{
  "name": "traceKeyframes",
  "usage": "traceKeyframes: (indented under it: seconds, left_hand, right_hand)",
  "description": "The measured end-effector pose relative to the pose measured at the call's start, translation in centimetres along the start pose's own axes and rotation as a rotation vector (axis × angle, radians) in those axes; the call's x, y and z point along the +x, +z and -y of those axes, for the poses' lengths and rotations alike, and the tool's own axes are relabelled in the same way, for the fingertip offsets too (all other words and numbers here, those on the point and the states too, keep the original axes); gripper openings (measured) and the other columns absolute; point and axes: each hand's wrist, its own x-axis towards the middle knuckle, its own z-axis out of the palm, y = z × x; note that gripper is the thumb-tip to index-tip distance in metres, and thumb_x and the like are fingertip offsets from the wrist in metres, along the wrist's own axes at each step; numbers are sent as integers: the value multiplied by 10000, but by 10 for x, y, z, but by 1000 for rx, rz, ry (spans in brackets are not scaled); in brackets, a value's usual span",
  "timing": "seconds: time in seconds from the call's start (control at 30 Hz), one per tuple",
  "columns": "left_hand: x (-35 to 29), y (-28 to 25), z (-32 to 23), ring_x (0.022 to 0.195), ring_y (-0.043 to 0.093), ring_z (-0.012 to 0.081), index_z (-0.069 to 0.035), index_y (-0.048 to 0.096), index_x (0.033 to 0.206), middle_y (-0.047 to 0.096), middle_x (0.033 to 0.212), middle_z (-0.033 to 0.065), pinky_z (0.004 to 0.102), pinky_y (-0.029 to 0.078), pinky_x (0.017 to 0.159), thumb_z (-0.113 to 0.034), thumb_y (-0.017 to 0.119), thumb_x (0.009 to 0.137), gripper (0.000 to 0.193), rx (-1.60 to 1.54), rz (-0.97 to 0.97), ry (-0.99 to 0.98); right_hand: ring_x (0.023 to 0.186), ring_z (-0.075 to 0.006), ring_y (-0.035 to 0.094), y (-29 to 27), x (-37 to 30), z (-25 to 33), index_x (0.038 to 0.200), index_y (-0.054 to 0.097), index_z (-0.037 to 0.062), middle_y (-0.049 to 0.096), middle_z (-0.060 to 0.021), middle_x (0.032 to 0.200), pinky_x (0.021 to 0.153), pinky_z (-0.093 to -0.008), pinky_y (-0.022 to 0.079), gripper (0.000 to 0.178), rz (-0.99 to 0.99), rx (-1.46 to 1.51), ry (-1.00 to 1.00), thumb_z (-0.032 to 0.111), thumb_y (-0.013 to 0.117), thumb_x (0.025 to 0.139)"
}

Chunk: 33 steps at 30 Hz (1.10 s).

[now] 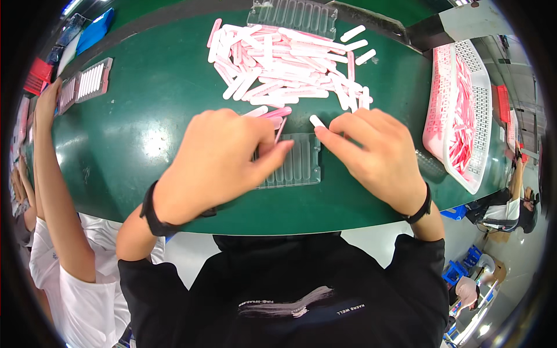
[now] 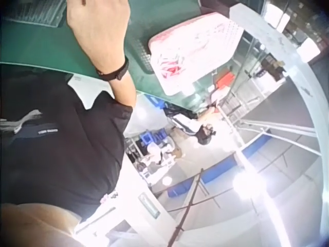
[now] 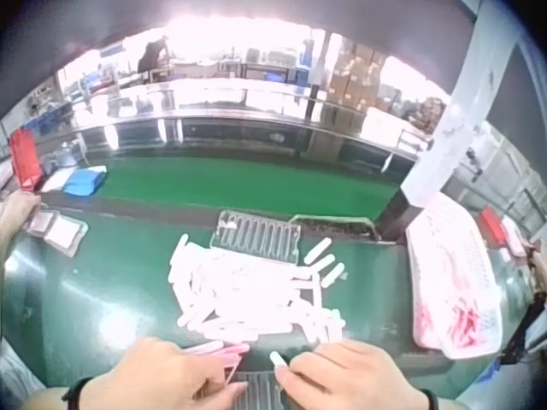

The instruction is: Sort small pink and white plastic components into a plastic tray.

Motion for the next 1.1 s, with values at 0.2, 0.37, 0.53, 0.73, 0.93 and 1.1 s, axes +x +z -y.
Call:
traceKeyframes:
  seconds: [0.2, 0.37, 0.53, 0.73, 0.93, 1.1]
  left_hand:
    - [-7, -2, -8, 494, 610, 250, -109, 725, 884, 649, 619, 37, 365, 436, 479, -363, 898, 817, 315, 105, 30, 144]
    - [-12, -13, -5, 502, 609, 243, -91, 787, 1155, 654, 634, 28, 370, 445, 489, -304, 862, 844, 384, 236, 184, 268]
    - [-30, -10, -17, 496, 606, 205, -42, 723, 1297, 583, 574, 6, 353, 446, 485, -295, 816, 884, 493, 232, 361, 236]
    - [-42, -1, -30, 462, 565, 146, -9, 756, 1269, 485, 538, -34, 317, 423, 474, -134, 737, 797, 489, 393, 297, 268]
    - [-31, -15, -18, 509, 617, 216, -48, 761, 1264, 554, 569, 21, 364, 466, 491, -122, 755, 785, 485, 289, 401, 251]
    - [-10, -28, 4, 526, 611, 265, -184, 798, 1226, 648, 612, 55, 378, 413, 474, -202, 842, 852, 377, 73, 437, 193]
  right_hand:
    - [797, -170, 638, 10, -16, 9, 1035, 780, 94, 639, 17, 900, 667, -320, 514, 259, -8, 60, 101, 88, 748, 779]
    - [804, -161, 629, 20, -16, 11, 1049, 782, 86, 630, 18, 902, 661, -317, 520, 276, -77, 186, 52, 92, 759, 773]
    - [757, -167, 613, 9, -15, 12, 1174, 761, 91, 614, 11, 860, 685, -333, 522, 341, 62, 218, 55, 188, 788, 847]
    - [663, -150, 571, 1, -26, 19, 1384, 703, 91, 493, 45, 635, 649, -307, 464, 522, 372, 184, 7, 162, 744, 869]
    - [631, -128, 515, 5, -25, 28, 1285, 762, 67, 471, 49, 631, 624, -304, 429, 500, 201, 59, -109, 96, 726, 787]
    - [622, -126, 503, 4, -27, 27, 1331, 743, 55, 431, 47, 606, 621, -295, 419, 552, 269, 58, -39, 83, 717, 780]
